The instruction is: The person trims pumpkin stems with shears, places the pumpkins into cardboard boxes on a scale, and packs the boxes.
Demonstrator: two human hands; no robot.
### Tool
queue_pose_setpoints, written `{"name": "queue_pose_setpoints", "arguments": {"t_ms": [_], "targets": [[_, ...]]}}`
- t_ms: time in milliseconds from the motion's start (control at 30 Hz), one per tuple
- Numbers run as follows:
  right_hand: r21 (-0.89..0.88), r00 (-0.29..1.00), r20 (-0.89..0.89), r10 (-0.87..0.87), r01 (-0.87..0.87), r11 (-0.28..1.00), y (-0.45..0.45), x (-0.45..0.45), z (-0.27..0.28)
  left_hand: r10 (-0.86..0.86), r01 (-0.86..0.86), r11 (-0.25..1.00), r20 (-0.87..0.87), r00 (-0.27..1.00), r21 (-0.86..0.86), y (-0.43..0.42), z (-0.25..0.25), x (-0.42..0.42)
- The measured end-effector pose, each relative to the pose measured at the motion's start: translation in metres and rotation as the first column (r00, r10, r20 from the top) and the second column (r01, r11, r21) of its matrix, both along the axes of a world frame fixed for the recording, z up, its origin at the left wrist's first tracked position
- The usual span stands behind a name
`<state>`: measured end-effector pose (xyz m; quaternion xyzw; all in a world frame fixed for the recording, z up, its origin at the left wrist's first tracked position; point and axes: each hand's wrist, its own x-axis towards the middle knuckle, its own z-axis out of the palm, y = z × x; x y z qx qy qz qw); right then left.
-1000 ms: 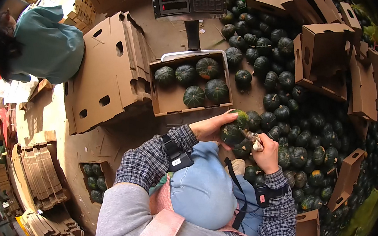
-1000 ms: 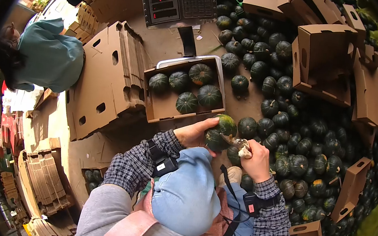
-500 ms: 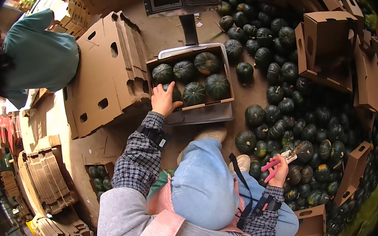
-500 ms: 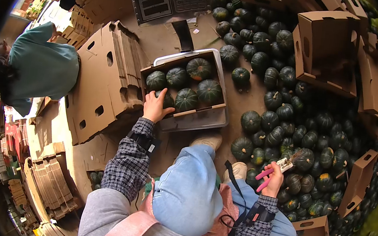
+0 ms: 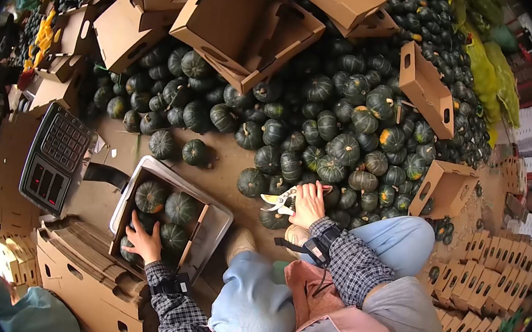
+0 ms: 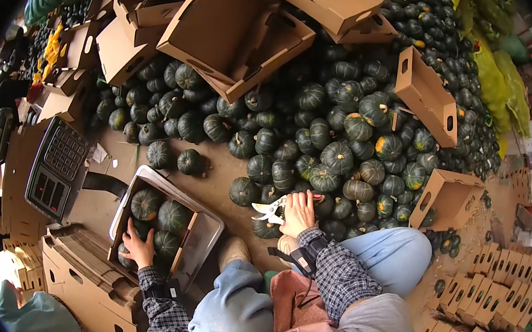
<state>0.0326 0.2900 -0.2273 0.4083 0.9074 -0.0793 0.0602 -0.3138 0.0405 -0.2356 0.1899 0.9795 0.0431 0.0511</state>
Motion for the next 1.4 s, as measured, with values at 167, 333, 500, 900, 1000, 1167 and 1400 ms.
{"name": "queue_pose_setpoints", "arguments": {"t_ms": [167, 333, 500, 900, 1000, 1167, 1400], "targets": [[-0.004, 0.994, 0.091, -0.068, 0.069, 0.998, 0.005, -0.005, -0.012, -0.033, 0.044, 0.992, -0.094, 0.995, 0.116, -0.005, 0.001, -0.004], [-0.433, 0.89, -0.282, -0.358, 0.215, 0.875, 0.017, -0.037, 0.0, -0.234, 0.024, 0.52, 0.115, 0.965, 0.854, 0.039, 0.073, 0.036], [-0.909, 0.599, -0.059, -0.798, -0.363, -0.205, -0.016, -0.095, 0.076, -0.758, 0.355, 0.473, 0.167, 0.63, 0.807, 0.091, 0.085, 0.094], [-0.113, 0.802, -0.464, -0.376, 0.367, 0.923, 0.148, -0.059, 0.018, -0.855, 0.373, 0.484, 0.338, 0.392, 0.792, 0.103, 0.076, 0.104], [-0.274, 0.408, -0.419, -0.811, 0.795, 0.542, 0.21, -0.08, 0.038, -0.843, 0.41, 0.508, 0.342, 0.415, 0.757, 0.105, 0.077, 0.105], [-0.739, 0.054, -0.303, -0.951, 0.617, 0.27, 0.281, -0.082, 0.018, -0.838, 0.424, 0.522, 0.352, 0.418, 0.74, 0.109, 0.075, 0.106], [-0.61, 0.055, -0.68, -0.731, 0.511, 0.606, 0.253, -0.09, 0.005, -0.823, 0.281, 0.56, 0.485, 0.296, 0.779, 0.112, 0.065, 0.112]]}}
